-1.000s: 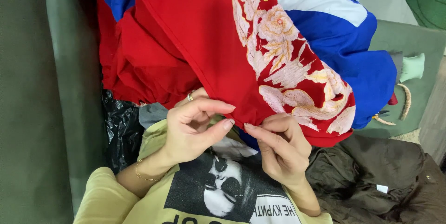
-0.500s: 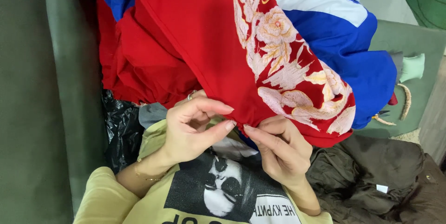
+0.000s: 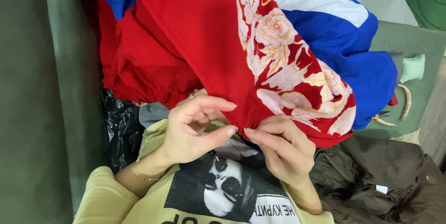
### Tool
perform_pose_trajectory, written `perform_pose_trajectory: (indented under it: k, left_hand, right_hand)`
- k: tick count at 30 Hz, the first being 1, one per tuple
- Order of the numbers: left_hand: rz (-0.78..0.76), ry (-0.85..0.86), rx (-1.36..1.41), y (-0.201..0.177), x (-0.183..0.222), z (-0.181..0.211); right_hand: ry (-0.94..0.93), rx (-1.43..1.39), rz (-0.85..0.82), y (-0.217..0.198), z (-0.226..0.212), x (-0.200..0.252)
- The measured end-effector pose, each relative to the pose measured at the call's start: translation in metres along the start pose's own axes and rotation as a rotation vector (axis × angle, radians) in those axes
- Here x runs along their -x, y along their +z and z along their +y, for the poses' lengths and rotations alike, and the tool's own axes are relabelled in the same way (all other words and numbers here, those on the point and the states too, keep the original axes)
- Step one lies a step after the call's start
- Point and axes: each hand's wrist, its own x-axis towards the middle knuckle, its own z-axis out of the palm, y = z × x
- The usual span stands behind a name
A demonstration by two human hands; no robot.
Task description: A person is carefully inspecting the embroidery and seams of a red garment.
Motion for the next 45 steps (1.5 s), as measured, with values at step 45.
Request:
perform_pose_trajectory:
  k: [45]
  left_hand:
    - [-0.15, -0.17, -0.152, -0.005, -0.032, -0.006]
  right_hand:
    - [0.367, -0.318, 0.327, -0.043, 0.045, -0.072]
